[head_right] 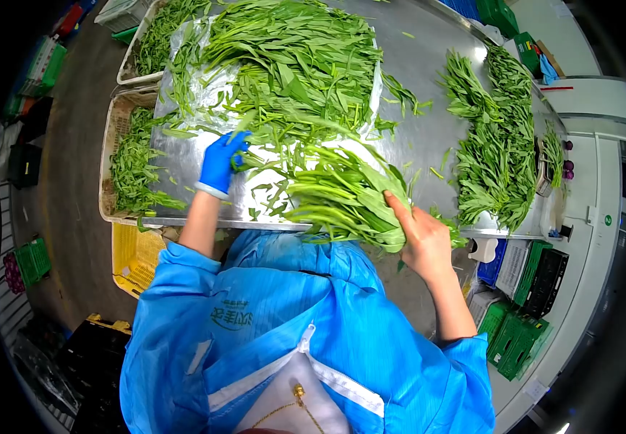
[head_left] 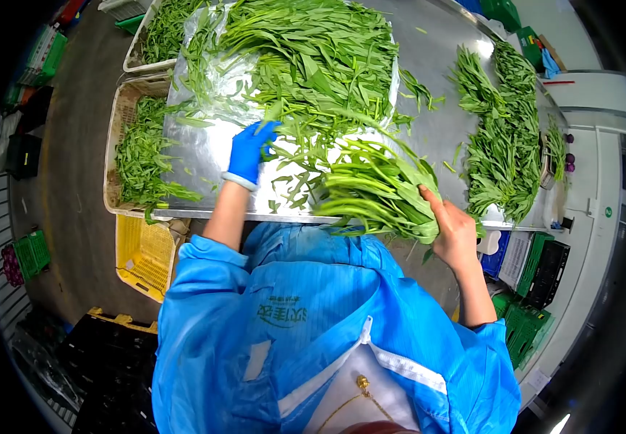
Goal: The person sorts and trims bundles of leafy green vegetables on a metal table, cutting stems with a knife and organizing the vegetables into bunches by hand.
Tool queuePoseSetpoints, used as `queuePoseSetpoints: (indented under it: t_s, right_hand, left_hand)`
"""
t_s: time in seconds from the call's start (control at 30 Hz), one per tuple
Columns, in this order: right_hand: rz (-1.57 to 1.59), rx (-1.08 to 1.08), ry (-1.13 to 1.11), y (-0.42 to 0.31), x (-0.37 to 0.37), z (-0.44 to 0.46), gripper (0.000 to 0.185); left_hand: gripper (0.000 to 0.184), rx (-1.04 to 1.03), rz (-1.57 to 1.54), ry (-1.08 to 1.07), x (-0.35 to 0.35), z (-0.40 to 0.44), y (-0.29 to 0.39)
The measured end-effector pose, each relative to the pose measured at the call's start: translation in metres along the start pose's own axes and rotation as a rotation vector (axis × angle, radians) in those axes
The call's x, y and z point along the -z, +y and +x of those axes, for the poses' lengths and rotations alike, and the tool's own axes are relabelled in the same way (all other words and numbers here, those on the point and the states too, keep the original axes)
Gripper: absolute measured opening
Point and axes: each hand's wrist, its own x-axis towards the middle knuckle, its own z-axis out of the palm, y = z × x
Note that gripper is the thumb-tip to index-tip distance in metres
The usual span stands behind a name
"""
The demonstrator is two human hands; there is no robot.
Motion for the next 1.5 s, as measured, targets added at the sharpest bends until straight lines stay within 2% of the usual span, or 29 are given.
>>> queuePoseSetpoints:
  t_s: [0.1,0.13,0.23,0.27,0.33,0.37,0.4,0.43,0.47,0.5,0.53,0.6,0.67,0.7,0.73,0.8,0.87,0.9,0.93,0.97,1.0,1.07,1.13,1.23,1.3,1.33,1.37,1.4,1.5]
  right_hand:
    - [-0.018,-0.005,0.038,0.001,-0.002,-0.001,0.088]
    - [-0.037,0.025,0.027,-0.001,-0.004,0.001,0.087]
    - [-0.118,0.103,-0.028,-0.01,-0.011,0.012,0.084]
    - [-0.119,0.115,-0.027,-0.013,-0.014,0.014,0.083]
    - [-0.127,0.137,-0.026,-0.014,-0.015,0.018,0.082]
    - [-0.103,0.115,-0.012,-0.011,-0.012,0.018,0.083]
    - [-0.091,0.086,-0.026,-0.008,-0.009,0.015,0.083]
    - [-0.077,0.054,-0.04,-0.005,-0.006,0.01,0.084]
    - [-0.061,0.022,-0.055,-0.002,-0.005,0.006,0.084]
    - [-0.006,-0.025,-0.048,-0.001,-0.005,0.003,0.084]
    - [0.04,-0.039,-0.021,-0.001,-0.008,0.003,0.083]
    - [0.135,-0.064,0.028,-0.002,-0.013,0.004,0.082]
    - [0.226,-0.133,-0.016,-0.006,-0.017,0.009,0.076]
    - [0.291,-0.159,-0.016,-0.01,-0.02,0.014,0.076]
    - [0.354,-0.186,-0.02,-0.011,-0.023,0.016,0.075]
    - [0.552,-0.393,-0.191,-0.001,-0.027,0.015,0.071]
    - [0.709,-0.549,-0.293,0.012,-0.028,0.013,0.069]
    - [0.804,-0.549,-0.27,0.016,-0.029,0.011,0.067]
    - [0.859,-0.579,-0.264,0.017,-0.027,0.009,0.066]
    - [0.915,-0.612,-0.255,0.018,-0.025,0.008,0.065]
    - [0.972,-0.644,-0.244,0.019,-0.025,0.008,0.065]
    - [1.019,-0.656,-0.258,0.019,-0.03,0.008,0.06]
    - [1.019,-0.654,-0.3,0.013,-0.033,0.019,0.057]
    - [1.082,-0.607,-0.306,0.011,-0.049,0.025,0.055]
    - [1.157,-0.656,-0.316,0.011,-0.048,0.026,0.058]
    - [1.176,-0.678,-0.314,0.011,-0.045,0.025,0.059]
    - [1.196,-0.701,-0.315,0.011,-0.041,0.023,0.06]
    - [1.218,-0.726,-0.317,0.011,-0.039,0.02,0.061]
    - [1.123,-0.683,-0.268,0.009,-0.038,0.02,0.06]
  left_hand:
    - [0.032,0.004,0.096,-0.134,-0.006,-0.006,0.006]
    - [0.036,-0.016,0.321,-0.294,-0.017,-0.009,0.009]
    - [0.042,-0.063,0.376,-0.722,-0.066,-0.014,-0.016]
    - [0.039,-0.022,0.486,-0.729,-0.092,-0.036,-0.002]
    - [0.033,-0.16,0.567,-0.718,-0.104,-0.041,-0.009]
    - [0.028,-0.149,0.53,-0.554,-0.1,-0.039,-0.011]
    - [0.029,-0.065,0.339,-0.468,-0.081,-0.013,-0.034]
    - [0.027,-0.104,0.078,-0.435,-0.06,-0.006,-0.024]
    - [0.026,-0.092,0.151,-0.31,-0.04,0.005,-0.014]
    - [0.028,0.02,-0.001,-0.266,-0.025,0.006,0.0]
    - [0.031,-0.051,-0.169,-0.166,-0.028,0.001,0.001]
    - [0.038,0.018,-0.09,-0.241,-0.018,0.01,-0.007]
    - [0.046,0.053,-0.265,-0.632,-0.04,-0.003,-0.016]
    - [0.052,0.011,-0.212,-0.693,-0.06,-0.009,-0.025]
    - [0.051,0.179,-0.213,-0.703,-0.059,-0.018,-0.044]
    - [0.047,0.163,-0.057,-0.776,-0.069,-0.01,-0.048]
    - [0.039,0.255,-0.172,-0.445,-0.056,0.01,-0.047]
    - [0.038,0.17,-0.358,-0.497,-0.027,0.031,-0.046]
    - [0.038,0.041,-0.435,-0.329,0.006,0.066,-0.07]
    - [0.036,0.241,-0.538,-0.037,-0.028,0.008,0.014]
    - [0.039,0.116,-0.45,-0.244,0.009,0.027,-0.006]
    - [0.045,0.066,-0.152,-0.426,0.018,0.033,-0.01]
    - [0.056,-0.16,-0.059,-0.479,-0.035,0.001,-0.012]
    - [0.048,-0.047,0.248,-0.601,-0.057,-0.023,-0.018]
    - [0.045,0.029,0.136,-0.447,-0.047,-0.011,-0.008]
    - [0.029,-0.245,0.064,-0.293,-0.025,0.021,-0.024]
    - [0.026,-0.184,0.057,-0.068,0.003,0.035,-0.015]
    - [0.025,-0.206,-0.177,0.008,0.022,0.036,-0.003]
    - [0.026,-0.235,0.045,-0.026,0.013,0.014,0.029]
